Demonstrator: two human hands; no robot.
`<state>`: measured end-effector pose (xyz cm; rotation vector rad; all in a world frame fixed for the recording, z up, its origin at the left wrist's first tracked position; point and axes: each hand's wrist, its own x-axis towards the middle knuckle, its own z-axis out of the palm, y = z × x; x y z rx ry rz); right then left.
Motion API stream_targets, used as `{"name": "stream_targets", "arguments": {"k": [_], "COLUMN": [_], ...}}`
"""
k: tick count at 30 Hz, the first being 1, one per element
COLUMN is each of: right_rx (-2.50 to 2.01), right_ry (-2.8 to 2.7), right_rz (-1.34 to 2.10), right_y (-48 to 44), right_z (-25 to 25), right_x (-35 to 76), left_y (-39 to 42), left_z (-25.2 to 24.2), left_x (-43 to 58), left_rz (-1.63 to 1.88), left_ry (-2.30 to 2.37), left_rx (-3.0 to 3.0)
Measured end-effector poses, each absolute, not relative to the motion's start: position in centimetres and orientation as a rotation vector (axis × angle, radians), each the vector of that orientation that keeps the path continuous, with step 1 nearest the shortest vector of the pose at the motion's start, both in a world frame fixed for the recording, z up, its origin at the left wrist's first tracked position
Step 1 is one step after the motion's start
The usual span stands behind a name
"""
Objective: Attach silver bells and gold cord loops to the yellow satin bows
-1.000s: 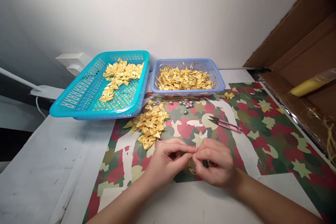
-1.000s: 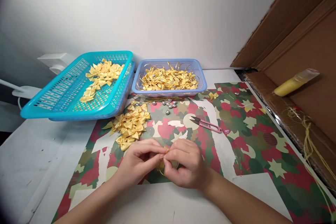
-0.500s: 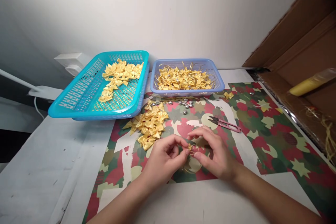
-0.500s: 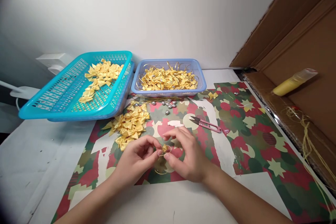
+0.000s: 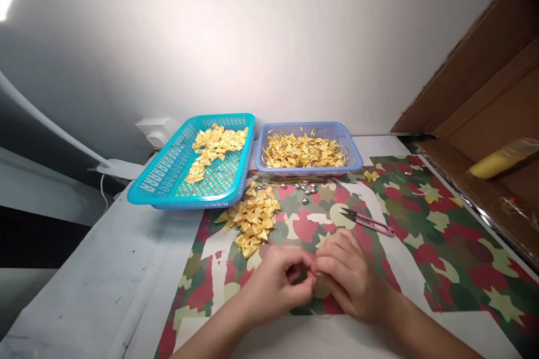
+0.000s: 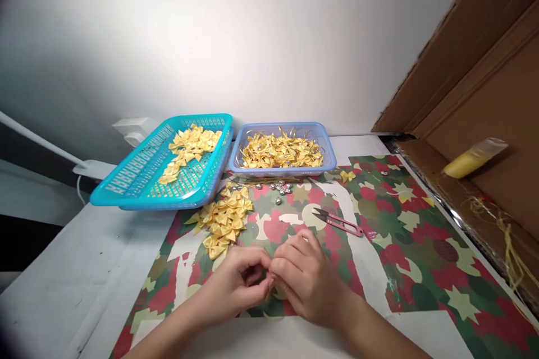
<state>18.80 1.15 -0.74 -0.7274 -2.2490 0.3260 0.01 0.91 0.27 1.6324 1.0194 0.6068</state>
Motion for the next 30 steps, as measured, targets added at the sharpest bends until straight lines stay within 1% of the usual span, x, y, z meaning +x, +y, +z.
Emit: {"name": "stream_targets", "arguments": {"k": [3, 6, 9, 12, 19, 22, 25, 27, 30], "right_rx": [-0.780, -0.843, -0.844, -0.836, -0.848, -0.863, -0.951, -1.057, -1.143], "right_ry": [-2.181, -2.142, -2.113, -2.104, -2.065, -2.018, -1.888, -1.708, -1.344], "right_rz": [0.259, 0.220, 0.191, 0.161, 0.279, 0.422, 0.655, 0.881, 1.346], "right_y": [1.1, 1.0, 1.0, 1.0, 1.5, 1.8, 1.7, 1.3, 0.3], "right_z": [-1.2, -1.5, -1.4, -1.2, -1.0, -0.8, -0.4, 0.0, 0.2], "right_x": [18.4, 18.1, 18.0, 18.2, 18.7, 18.7, 18.7, 18.5, 18.0], "left_y": [1.0, 1.3, 1.6, 1.6, 1.4, 1.4, 1.4, 1.4, 1.2], "left_z": [0.0, -0.7, -1.4, -1.9, -2.3, -2.1, -1.6, -1.2, -0.7], "left_x": [0.0, 0.0, 0.0, 0.1, 0.3, 0.2, 0.2, 0.2, 0.5], "left_rz": [0.624, 0.794, 0.932, 0.987, 1.036, 1.023, 0.997, 0.967, 0.925], "left_ry": [0.902, 0.794, 0.813, 0.858, 0.749, 0.715, 0.723, 0.797, 0.968], "left_rx": [1.457, 1.284, 1.155, 1.102, 0.915, 0.925, 1.035, 1.181, 1.427]}}
